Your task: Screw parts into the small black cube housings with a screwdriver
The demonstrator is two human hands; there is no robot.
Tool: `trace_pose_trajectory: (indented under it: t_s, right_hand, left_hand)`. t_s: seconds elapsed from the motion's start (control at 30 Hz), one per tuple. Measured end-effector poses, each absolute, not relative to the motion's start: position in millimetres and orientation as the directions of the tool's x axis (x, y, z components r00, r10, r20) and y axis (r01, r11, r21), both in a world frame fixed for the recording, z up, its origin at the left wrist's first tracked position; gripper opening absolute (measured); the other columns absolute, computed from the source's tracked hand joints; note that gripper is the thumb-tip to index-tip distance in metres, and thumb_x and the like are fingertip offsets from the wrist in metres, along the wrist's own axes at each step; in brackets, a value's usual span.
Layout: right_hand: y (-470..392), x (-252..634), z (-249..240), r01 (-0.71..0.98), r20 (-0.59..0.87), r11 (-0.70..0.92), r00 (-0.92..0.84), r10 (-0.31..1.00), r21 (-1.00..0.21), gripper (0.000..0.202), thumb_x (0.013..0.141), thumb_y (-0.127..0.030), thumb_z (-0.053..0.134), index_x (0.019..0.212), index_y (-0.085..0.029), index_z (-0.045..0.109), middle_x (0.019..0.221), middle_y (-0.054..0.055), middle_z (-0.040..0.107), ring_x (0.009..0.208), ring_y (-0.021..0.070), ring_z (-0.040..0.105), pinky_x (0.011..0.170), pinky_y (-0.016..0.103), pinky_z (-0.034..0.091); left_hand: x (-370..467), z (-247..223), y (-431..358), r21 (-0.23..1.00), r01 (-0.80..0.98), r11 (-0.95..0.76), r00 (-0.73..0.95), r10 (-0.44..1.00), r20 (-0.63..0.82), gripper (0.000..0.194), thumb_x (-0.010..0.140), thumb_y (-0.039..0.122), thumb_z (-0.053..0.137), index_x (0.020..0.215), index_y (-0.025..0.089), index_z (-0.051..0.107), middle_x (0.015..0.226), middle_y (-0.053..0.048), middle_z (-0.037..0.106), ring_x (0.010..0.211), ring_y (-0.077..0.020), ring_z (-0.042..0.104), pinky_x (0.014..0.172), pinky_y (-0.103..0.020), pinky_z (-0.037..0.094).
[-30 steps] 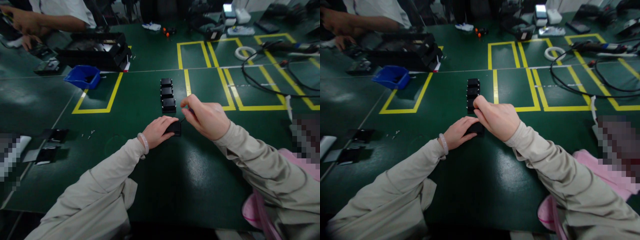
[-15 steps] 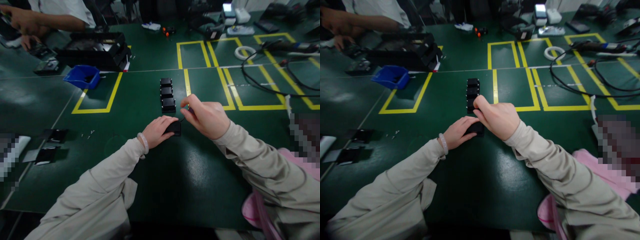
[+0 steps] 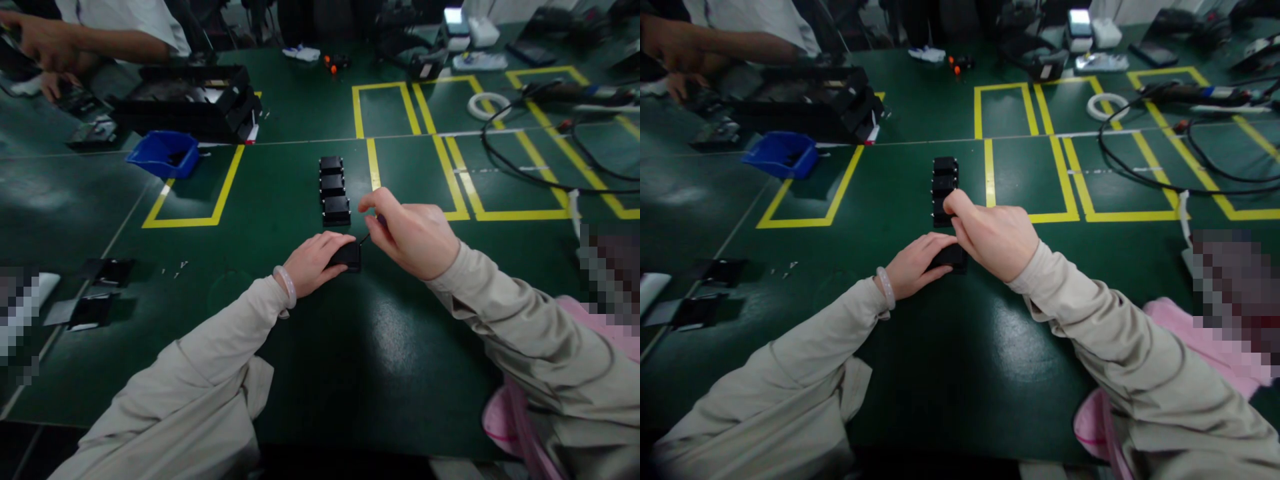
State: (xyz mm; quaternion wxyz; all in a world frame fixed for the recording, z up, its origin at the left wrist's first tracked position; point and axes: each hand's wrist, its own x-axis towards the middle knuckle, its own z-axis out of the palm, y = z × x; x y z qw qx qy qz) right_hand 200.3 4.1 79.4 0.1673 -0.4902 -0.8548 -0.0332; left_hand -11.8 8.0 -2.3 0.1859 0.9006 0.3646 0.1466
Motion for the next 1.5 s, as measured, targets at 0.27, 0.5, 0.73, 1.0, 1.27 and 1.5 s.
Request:
trace_pose_trajectory:
  t_s: [0.27, 0.5, 0.73, 1.0, 1.27, 1.5]
  right_hand:
    - [3.5, 200.7, 80.1, 0.846, 0.305, 0.525, -0.479, 0.823, -0.089, 0.034, 0.097, -0.037, 0.034, 0.103, -0.016, 0.059, 0.065, 0.002, 0.065, 0.055, 0.0138, 0.057, 0.053, 0.025, 0.024]
    - [3.3, 200.5, 79.3, 0.838, 0.33, 0.533, -0.475, 0.816, -0.113, 0.03, 0.095, -0.028, 0.036, 0.113, -0.015, 0.056, 0.067, 0.001, 0.066, 0.058, 0.0135, 0.059, 0.054, 0.024, 0.024]
    - [3.0, 200.0, 80.6, 0.856, 0.314, 0.51, -0.464, 0.828, -0.081, 0.031, 0.097, -0.032, 0.033, 0.105, -0.016, 0.058, 0.064, 0.001, 0.065, 0.053, 0.0124, 0.054, 0.054, 0.025, 0.023]
    - [3.4, 200.3, 80.1, 0.842, 0.317, 0.531, -0.48, 0.818, -0.098, 0.032, 0.097, -0.036, 0.035, 0.105, -0.016, 0.059, 0.065, 0.002, 0.065, 0.057, 0.0135, 0.058, 0.055, 0.025, 0.025]
    - [3.3, 200.5, 79.1, 0.839, 0.312, 0.527, -0.469, 0.827, -0.135, 0.032, 0.096, -0.033, 0.035, 0.11, -0.015, 0.057, 0.069, 0.001, 0.066, 0.058, 0.0137, 0.059, 0.055, 0.025, 0.026]
    - [3.7, 200.2, 79.1, 0.85, 0.32, 0.51, -0.451, 0.833, -0.128, 0.029, 0.095, -0.028, 0.036, 0.109, -0.015, 0.057, 0.068, 0.001, 0.067, 0.054, 0.0129, 0.057, 0.054, 0.024, 0.025]
  left_hand:
    - [-12.2, -3.5, 7.9, 0.435, 0.597, -0.674, 0.696, 0.705, 0.137, 0.048, 0.094, 0.034, 0.054, 0.137, 0.017, 0.041, 0.131, -0.012, 0.053, 0.119, -0.0264, 0.051, 0.103, -0.045, 0.043]
    - [-11.8, -2.2, 8.1, 0.436, 0.6, -0.671, 0.693, 0.708, 0.136, 0.047, 0.093, 0.033, 0.055, 0.136, 0.017, 0.041, 0.13, -0.012, 0.054, 0.117, -0.0268, 0.052, 0.102, -0.045, 0.044]
    - [-11.7, -1.7, 7.8, 0.444, 0.603, -0.663, 0.692, 0.712, 0.123, 0.046, 0.093, 0.032, 0.054, 0.135, 0.018, 0.042, 0.131, -0.012, 0.054, 0.117, -0.0269, 0.053, 0.102, -0.046, 0.044]
    - [-11.2, -2.7, 8.7, 0.431, 0.599, -0.675, 0.696, 0.705, 0.137, 0.047, 0.094, 0.034, 0.054, 0.135, 0.017, 0.042, 0.13, -0.013, 0.054, 0.117, -0.027, 0.052, 0.102, -0.045, 0.044]
    - [-11.8, -3.3, 8.5, 0.435, 0.595, -0.676, 0.695, 0.704, 0.142, 0.046, 0.093, 0.033, 0.055, 0.135, 0.019, 0.042, 0.13, -0.012, 0.054, 0.118, -0.027, 0.053, 0.103, -0.045, 0.044]
    - [-12.2, -2.9, 8.6, 0.433, 0.598, -0.675, 0.696, 0.705, 0.137, 0.046, 0.093, 0.033, 0.054, 0.135, 0.017, 0.042, 0.13, -0.012, 0.054, 0.118, -0.0267, 0.052, 0.102, -0.044, 0.044]
